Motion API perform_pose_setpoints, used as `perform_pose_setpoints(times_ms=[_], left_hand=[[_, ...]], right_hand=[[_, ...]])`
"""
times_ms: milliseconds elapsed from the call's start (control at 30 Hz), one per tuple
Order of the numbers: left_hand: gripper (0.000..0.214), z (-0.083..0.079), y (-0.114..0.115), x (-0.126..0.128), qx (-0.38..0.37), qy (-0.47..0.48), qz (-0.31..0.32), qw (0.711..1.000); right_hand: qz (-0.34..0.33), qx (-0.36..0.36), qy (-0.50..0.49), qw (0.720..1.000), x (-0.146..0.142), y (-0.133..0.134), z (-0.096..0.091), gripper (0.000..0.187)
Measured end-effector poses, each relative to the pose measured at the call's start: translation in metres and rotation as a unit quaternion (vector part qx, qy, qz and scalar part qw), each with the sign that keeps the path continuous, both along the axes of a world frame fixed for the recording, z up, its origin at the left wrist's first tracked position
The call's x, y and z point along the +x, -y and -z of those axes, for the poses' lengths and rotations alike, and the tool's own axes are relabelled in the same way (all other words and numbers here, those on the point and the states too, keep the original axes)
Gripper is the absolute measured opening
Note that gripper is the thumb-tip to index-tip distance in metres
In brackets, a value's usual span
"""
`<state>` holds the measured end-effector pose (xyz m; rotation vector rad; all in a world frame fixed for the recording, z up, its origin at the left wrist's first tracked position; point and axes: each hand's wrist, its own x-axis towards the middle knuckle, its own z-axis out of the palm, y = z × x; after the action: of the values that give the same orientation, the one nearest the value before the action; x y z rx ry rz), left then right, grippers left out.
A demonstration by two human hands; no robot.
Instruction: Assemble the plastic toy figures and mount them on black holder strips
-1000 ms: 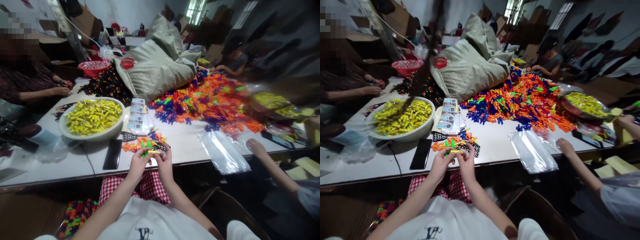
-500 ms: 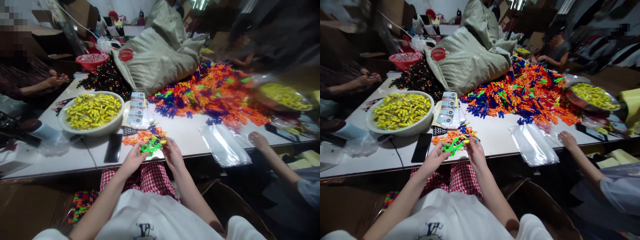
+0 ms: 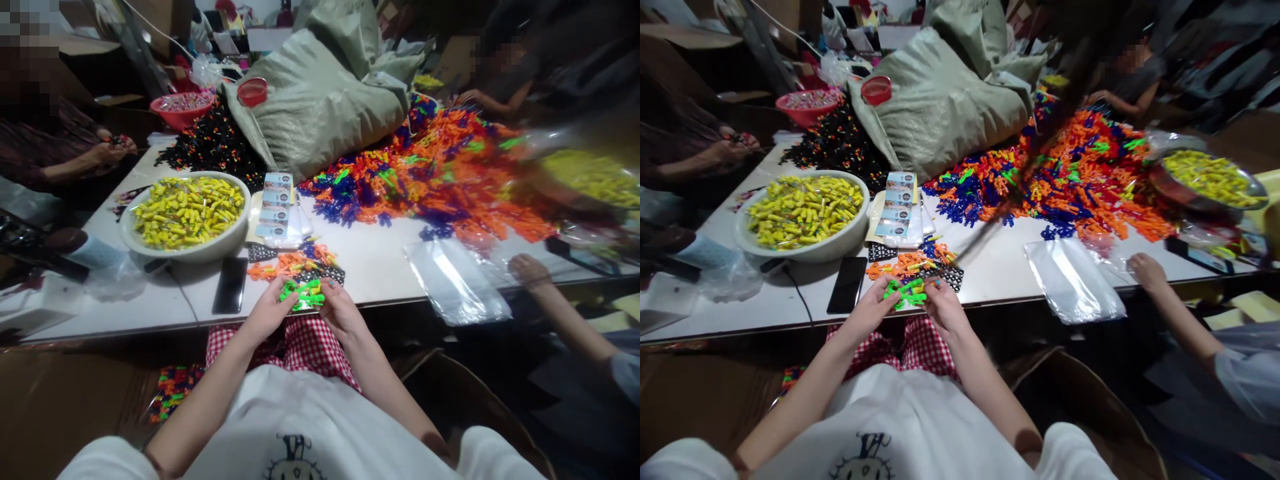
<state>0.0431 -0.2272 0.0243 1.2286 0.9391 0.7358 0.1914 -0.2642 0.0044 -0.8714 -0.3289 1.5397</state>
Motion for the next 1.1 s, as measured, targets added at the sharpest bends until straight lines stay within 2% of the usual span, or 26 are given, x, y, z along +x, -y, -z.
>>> perform_pose_setpoints(times_ms=[167,300,467,567,667,733,767,833,900,967,1033,1100], left_hand=[[0.016,0.004,-0.004,-0.007,0.092,-0.071,0.027,0.993],[0.015,0.003,-0.007,-0.011,0.132,-0.106,0.05,0.984],[0.016,0.011,-0.006,-0.011,0.14,-0.124,0.039,0.982],[0.02,0.021,-0.01,-0.013,0.134,-0.131,0.054,0.981],[0.029,0.018,-0.035,-0.024,0.155,-0.168,0.09,0.969],[0.034,0.006,-0.068,-0.041,0.217,-0.223,0.057,0.949],[0.034,-0.001,-0.088,-0.052,0.262,-0.263,0.015,0.929],[0.033,-0.014,-0.133,-0.076,0.352,-0.376,-0.074,0.854],[0.038,-0.021,-0.174,-0.1,0.362,-0.509,-0.117,0.772],[0.042,-0.019,-0.205,-0.117,0.301,-0.624,-0.104,0.713],[0.046,-0.01,-0.223,-0.127,0.257,-0.667,-0.068,0.696],[0.052,0.001,-0.231,-0.13,0.236,-0.68,-0.035,0.694]], right_hand=[[-0.028,-0.004,0.036,0.999,0.006,0.001,-0.001,0.034],[-0.01,-0.002,0.093,0.996,0.009,0.0,0.0,0.034],[0.039,-0.008,0.169,0.985,0.004,0.0,0.008,0.029],[0.031,-0.01,0.176,0.984,0.001,-0.004,0.02,0.03],[0.001,-0.012,0.175,0.985,-0.001,-0.021,0.034,0.037],[0.005,0.002,0.224,0.974,0.003,-0.042,0.041,0.045],[0.017,0.019,0.269,0.963,0.007,-0.056,0.043,0.05],[0.049,0.054,0.398,0.914,0.023,-0.087,0.045,0.058],[0.086,0.037,0.56,0.823,0.05,-0.119,0.045,0.058],[0.106,-0.052,0.684,0.719,0.084,-0.146,0.046,0.054],[0.109,-0.112,0.714,0.683,0.116,-0.169,0.049,0.053],[0.103,-0.138,0.713,0.679,0.141,-0.186,0.053,0.053]])
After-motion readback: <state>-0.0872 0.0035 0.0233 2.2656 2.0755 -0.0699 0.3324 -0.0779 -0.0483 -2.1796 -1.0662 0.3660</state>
